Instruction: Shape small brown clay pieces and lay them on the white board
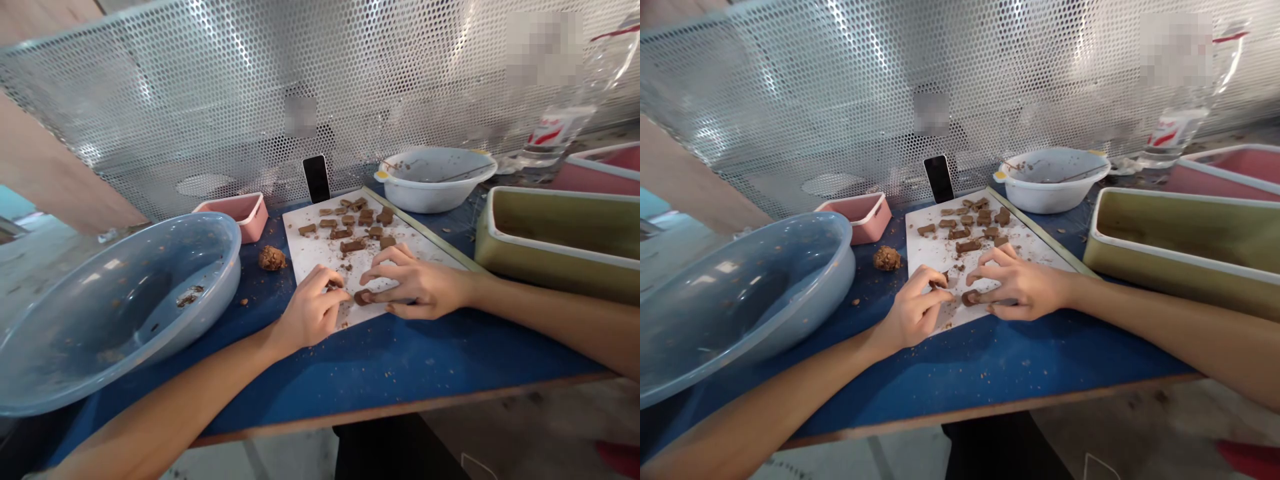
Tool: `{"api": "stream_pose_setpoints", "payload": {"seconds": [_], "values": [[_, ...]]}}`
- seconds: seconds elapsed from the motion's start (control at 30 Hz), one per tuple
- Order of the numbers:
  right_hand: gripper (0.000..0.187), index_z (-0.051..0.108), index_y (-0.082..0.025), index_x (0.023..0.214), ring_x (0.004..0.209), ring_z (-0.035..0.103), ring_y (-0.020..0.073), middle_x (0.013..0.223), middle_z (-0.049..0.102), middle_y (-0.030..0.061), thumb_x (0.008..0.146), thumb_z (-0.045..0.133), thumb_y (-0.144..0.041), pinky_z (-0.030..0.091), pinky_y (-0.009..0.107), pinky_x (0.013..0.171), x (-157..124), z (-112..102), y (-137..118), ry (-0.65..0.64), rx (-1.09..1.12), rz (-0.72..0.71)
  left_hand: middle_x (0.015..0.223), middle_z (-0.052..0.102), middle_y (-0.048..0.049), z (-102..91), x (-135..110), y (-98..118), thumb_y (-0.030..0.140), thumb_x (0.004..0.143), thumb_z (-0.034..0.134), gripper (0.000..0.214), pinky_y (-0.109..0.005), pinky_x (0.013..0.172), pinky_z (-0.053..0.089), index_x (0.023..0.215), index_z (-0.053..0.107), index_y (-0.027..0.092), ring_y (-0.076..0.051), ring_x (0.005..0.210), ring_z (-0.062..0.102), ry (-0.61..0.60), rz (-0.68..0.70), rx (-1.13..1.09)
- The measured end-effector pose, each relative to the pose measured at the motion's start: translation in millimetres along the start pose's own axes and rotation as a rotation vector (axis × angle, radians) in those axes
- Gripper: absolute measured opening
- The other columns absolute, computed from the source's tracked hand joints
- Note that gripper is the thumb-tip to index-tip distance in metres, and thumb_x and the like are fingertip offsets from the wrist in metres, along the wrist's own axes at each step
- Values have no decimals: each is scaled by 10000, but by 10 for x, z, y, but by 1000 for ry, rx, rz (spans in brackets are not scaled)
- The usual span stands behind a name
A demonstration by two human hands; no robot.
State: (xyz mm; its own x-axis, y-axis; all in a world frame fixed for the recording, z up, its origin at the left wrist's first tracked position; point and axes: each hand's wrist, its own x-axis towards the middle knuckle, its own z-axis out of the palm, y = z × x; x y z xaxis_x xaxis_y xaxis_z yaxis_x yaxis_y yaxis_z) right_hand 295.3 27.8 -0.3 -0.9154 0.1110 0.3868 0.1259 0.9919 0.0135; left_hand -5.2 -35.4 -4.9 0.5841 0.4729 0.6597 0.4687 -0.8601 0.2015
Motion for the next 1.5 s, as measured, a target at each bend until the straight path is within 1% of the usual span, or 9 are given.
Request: {"api": "stream_pose_setpoints", "payload": {"seconds": [0.37, 0.5, 0.63, 0.8, 0.9, 1.07, 1.23, 1.33, 1.5], "values": [[380, 746, -330, 1438, 1285, 516, 353, 1460, 680, 104, 1079, 625, -329, 353, 504, 1001, -1, 36, -2, 41, -105, 3, 1041, 642, -104, 15, -10, -13, -10, 1041, 483, 338, -393, 844, 580, 975, 760, 172, -223, 989, 607, 8, 0, -35], [387, 741, -320, 1450, 1301, 507, 348, 1478, 659, 109, 1085, 615, -346, 355, 499, 1021, 5, 33, -16, 10, -53, -18, 1029, 640, -102, 19, -10, -21, -15, 1041, 484, 339, -386, 839, 578, 967, 761, 167, -219, 983, 604, 15, 12, -36], [345, 765, -313, 1412, 1362, 464, 369, 1502, 627, 127, 1118, 586, -329, 343, 521, 1031, 12, 30, -41, 21, -73, 64, 1034, 637, -103, 25, -14, -33, -22, 1035, 486, 337, -378, 836, 577, 969, 764, 156, -215, 977, 599, 25, 11, -39], [376, 743, -307, 1455, 1355, 460, 369, 1512, 617, 134, 1115, 586, -346, 365, 526, 1034, 32, 39, -81, -14, -59, 54, 1026, 635, -99, 23, -6, -27, -22, 1032, 483, 343, -382, 840, 583, 954, 763, 160, -214, 965, 592, 19, 6, -32], [331, 790, -297, 1369, 1358, 459, 371, 1474, 637, 133, 1112, 583, -323, 366, 527, 1033, 37, 52, -85, 36, -81, 93, 1035, 638, -99, 21, -7, -21, -23, 1031, 488, 340, -381, 842, 584, 963, 766, 159, -215, 974, 599, 15, 1, -33], [381, 744, -310, 1461, 1362, 466, 372, 1517, 613, 137, 1119, 580, -345, 378, 538, 1047, 48, 50, -96, -19, -70, 90, 1042, 642, -98, 20, -13, -26, -34, 1027, 484, 347, -383, 853, 589, 975, 766, 161, -211, 972, 597, 15, 2, -38], [297, 829, -276, 1279, 1325, 482, 376, 1472, 641, 142, 1111, 593, -344, 361, 522, 1013, 52, 57, -92, 64, -118, 119, 1048, 635, -102, 22, -8, -37, -33, 1031, 498, 322, -374, 852, 586, 973, 758, 146, -210, 983, 596, 19, 12, -37], [299, 816, -268, 1300, 1312, 486, 377, 1461, 630, 155, 1107, 616, -378, 366, 529, 1015, 65, 105, -91, 95, -91, 209, 1041, 632, -101, 25, -7, -39, -37, 1033, 489, 327, -376, 847, 578, 979, 758, 141, -210, 978, 591, 21, 16, -41], [255, 844, -290, 1203, 1300, 492, 370, 1458, 608, 151, 1086, 680, -447, 382, 535, 1035, 141, 192, -149, 61, 57, 376, 1039, 635, -98, 28, -12, -40, -41, 1038, 476, 339, -376, 855, 582, 988, 754, 145, -205, 982, 582, 15, 4, -61]]}}
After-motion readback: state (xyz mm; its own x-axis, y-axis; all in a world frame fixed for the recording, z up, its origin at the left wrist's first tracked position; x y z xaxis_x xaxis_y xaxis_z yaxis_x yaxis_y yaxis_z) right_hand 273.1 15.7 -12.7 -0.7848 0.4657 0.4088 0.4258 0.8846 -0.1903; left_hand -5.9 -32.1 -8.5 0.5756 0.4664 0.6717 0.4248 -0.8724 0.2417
